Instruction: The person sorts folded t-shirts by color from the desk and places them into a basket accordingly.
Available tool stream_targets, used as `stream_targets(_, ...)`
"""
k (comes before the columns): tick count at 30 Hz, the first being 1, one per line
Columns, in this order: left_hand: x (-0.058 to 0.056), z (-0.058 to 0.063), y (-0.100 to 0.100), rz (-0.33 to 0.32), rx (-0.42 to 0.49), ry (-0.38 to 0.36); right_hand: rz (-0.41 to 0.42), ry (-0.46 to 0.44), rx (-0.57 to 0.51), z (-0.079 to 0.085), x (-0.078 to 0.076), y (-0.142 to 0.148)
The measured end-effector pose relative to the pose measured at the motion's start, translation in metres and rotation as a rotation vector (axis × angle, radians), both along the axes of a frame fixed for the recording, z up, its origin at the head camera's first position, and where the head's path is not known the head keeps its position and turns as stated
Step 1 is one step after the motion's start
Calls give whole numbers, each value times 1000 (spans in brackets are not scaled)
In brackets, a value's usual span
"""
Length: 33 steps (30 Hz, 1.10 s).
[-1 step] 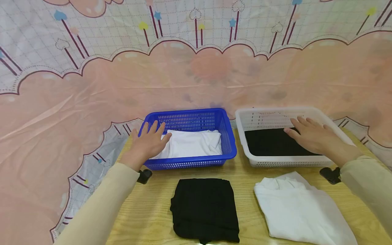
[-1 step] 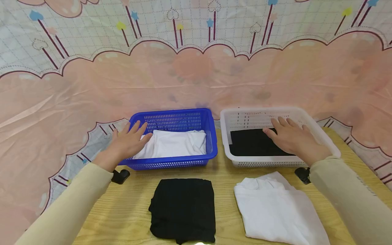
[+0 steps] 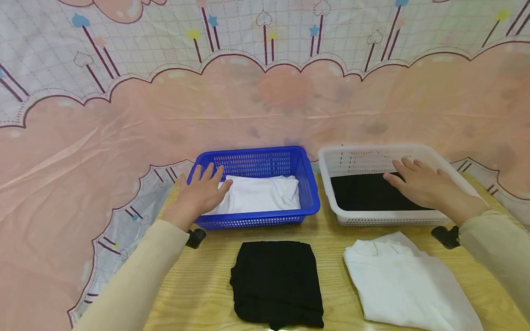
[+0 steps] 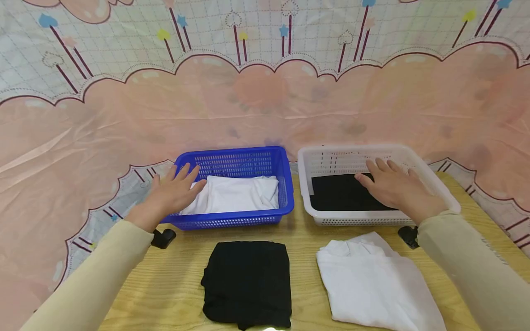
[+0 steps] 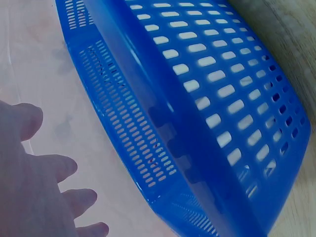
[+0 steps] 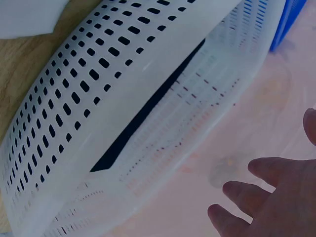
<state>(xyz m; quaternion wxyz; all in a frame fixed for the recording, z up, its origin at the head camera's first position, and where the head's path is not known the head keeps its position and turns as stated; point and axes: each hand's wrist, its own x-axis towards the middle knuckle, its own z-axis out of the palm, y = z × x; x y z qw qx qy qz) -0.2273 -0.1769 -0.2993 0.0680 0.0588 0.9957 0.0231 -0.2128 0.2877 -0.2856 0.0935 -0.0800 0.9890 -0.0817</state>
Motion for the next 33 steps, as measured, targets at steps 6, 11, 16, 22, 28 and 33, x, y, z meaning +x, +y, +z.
stream_targets(6, 0, -3, 2, -9, 12, 20, 3, 6, -1, 1, -2, -2)
stream_targets(11, 0, -8, 5, -8, 29, 22, 14, 14, 19, 2, -2, -6)
stream_targets(16, 0, -13, 10, -39, 58, 61, 30, 17, 29, -1, 1, -11)
stream_targets(22, 4, -16, 15, -93, 120, 162, 81, 136, 56, -6, 8, -22)
stream_targets(28, 18, -22, 15, -93, 247, 317, 74, 249, -110, -15, 17, -34)
stream_targets(33, 32, -26, 21, -45, 437, 410, 51, 352, -236, -21, 24, -42)
